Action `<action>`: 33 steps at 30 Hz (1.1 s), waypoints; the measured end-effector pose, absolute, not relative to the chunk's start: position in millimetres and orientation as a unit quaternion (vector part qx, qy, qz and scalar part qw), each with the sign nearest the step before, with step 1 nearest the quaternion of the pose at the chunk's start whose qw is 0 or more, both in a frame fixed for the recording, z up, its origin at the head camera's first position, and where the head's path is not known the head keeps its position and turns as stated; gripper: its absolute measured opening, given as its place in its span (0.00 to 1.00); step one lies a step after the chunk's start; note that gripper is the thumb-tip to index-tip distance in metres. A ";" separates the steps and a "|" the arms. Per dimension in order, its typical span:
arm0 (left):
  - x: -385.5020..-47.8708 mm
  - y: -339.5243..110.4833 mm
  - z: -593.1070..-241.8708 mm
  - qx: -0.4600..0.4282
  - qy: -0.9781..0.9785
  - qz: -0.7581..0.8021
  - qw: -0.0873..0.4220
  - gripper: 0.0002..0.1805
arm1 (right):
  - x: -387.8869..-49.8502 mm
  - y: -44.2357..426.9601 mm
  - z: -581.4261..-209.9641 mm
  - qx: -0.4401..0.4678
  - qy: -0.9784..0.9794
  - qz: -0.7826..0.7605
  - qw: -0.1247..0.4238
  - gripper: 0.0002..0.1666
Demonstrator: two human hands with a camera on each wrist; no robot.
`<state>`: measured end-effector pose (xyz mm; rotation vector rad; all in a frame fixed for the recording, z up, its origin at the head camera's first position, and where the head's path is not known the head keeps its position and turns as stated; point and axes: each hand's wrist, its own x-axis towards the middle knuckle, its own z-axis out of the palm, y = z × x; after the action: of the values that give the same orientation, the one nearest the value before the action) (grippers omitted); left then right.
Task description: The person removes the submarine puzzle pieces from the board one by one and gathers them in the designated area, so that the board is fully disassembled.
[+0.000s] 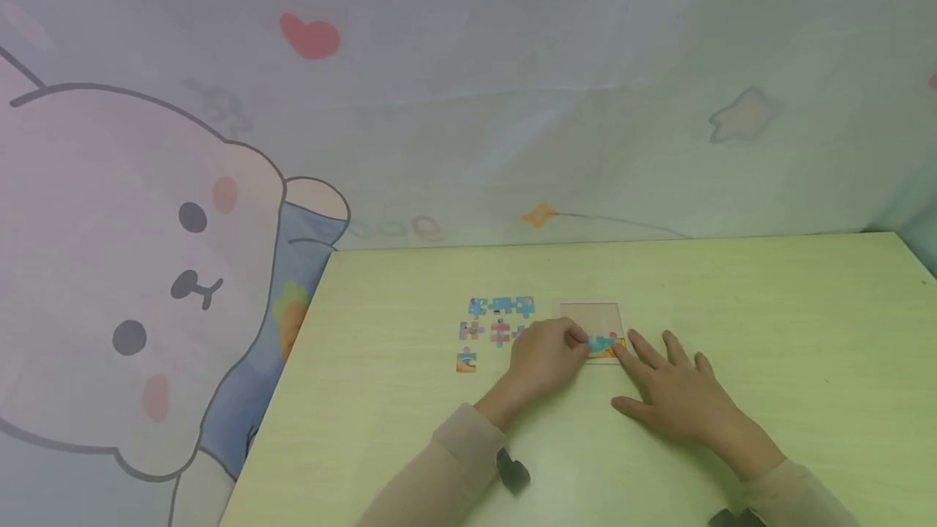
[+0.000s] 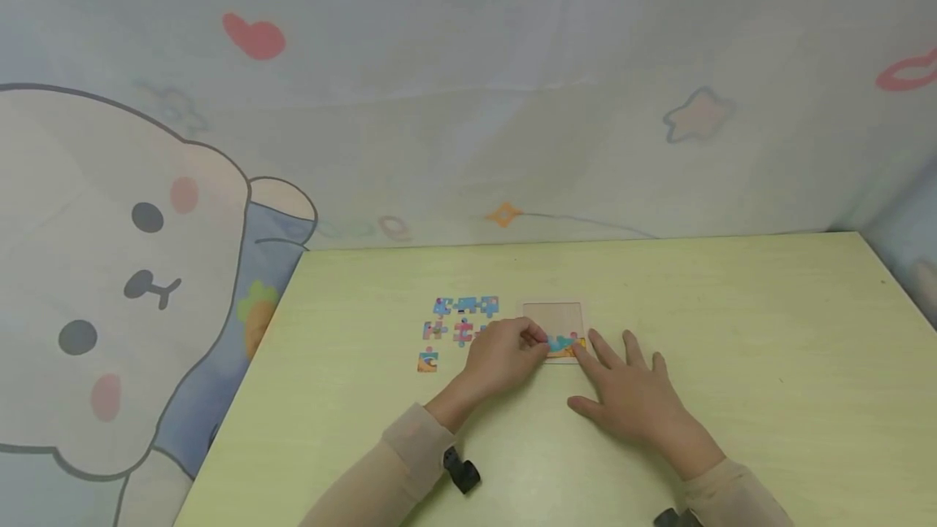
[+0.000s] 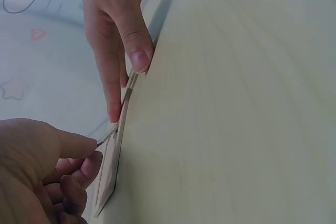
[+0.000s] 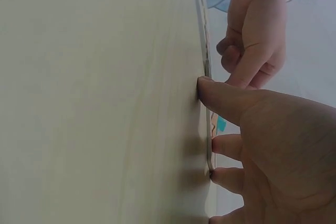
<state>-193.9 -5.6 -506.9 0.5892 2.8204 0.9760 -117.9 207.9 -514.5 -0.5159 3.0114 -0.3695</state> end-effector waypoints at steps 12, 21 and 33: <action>-182.1 -47.5 -498.3 0.164 0.916 0.363 0.041 0.05 | -119.2 208.7 -515.2 -0.171 0.978 -0.117 0.031 0.48; -170.0 -97.3 -494.3 0.153 0.928 0.338 0.027 0.06 | -118.1 209.5 -517.2 -0.174 0.977 -0.118 0.032 0.48; -174.6 -138.4 -489.8 0.143 0.940 0.311 0.018 0.07 | -117.7 209.8 -516.0 -0.178 0.977 -0.118 0.029 0.48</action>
<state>-174.6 -138.4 -489.8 0.4433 2.9179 0.9644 -117.7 209.8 -516.0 -0.5477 3.0125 -0.3646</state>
